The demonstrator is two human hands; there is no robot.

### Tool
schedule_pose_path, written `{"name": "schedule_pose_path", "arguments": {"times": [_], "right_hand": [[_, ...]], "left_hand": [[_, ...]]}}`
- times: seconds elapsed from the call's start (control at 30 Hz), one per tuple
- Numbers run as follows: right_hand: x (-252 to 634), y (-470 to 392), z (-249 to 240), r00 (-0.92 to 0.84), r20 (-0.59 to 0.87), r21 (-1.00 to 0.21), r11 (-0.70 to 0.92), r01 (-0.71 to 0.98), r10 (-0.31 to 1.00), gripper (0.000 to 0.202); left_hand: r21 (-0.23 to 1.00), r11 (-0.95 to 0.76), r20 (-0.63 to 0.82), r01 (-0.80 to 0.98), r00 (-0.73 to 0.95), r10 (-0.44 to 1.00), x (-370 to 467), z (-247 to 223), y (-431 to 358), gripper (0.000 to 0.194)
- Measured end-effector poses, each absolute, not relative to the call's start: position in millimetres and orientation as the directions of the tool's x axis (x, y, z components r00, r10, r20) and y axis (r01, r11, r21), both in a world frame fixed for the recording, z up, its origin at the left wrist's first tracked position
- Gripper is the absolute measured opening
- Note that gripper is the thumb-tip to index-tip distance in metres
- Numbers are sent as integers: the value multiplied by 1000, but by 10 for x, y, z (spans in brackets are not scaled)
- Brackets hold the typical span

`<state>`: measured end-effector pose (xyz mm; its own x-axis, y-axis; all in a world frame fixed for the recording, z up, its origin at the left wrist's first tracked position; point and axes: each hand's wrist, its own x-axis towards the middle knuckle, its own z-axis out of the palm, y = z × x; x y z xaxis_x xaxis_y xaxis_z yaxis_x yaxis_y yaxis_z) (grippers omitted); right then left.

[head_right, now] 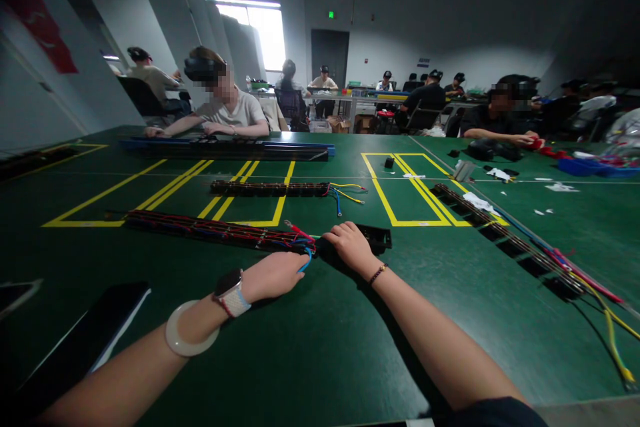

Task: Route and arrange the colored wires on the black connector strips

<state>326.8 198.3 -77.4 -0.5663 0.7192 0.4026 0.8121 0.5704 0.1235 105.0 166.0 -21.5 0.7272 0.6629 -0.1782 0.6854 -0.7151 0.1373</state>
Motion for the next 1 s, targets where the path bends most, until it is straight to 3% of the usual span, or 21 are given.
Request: {"name": "schedule_pose_path", "arguments": {"times": [0.13,0.23,0.37,0.47,0.6,0.73,0.8,0.87,1.0], "right_hand": [[3256,1975,-760,-559,398,119,563,818,727,23],[3253,1964,-743,-558,391,110,565,818,732,23],[3224,1956,-685,-521,433,9,574,819,736,22],[3134,1914,-556,-439,510,-207,601,772,740,28],[2922,1741,-301,-454,500,-442,669,598,737,45],[2722,1534,-124,-564,423,-511,700,499,710,66],[2674,1485,-71,-563,414,-497,696,518,715,56],[2687,1494,-19,-513,427,-474,668,574,744,30],[2936,1668,89,-320,400,-525,501,688,859,16]], "left_hand": [[85,-745,-171,661,746,643,1024,-184,1668,18],[134,-705,-163,696,717,677,1034,-162,1650,19],[362,-563,-166,743,646,745,1076,-188,1638,37],[587,-382,-215,714,592,777,1109,-251,1667,42],[795,-75,-391,602,603,696,1118,-347,1727,30],[904,69,-360,422,665,654,1071,-446,1745,12],[947,99,-291,305,687,666,1062,-491,1742,13],[958,128,-272,257,669,691,1082,-524,1740,14],[909,270,-415,317,634,653,1160,-527,1751,13]]}}
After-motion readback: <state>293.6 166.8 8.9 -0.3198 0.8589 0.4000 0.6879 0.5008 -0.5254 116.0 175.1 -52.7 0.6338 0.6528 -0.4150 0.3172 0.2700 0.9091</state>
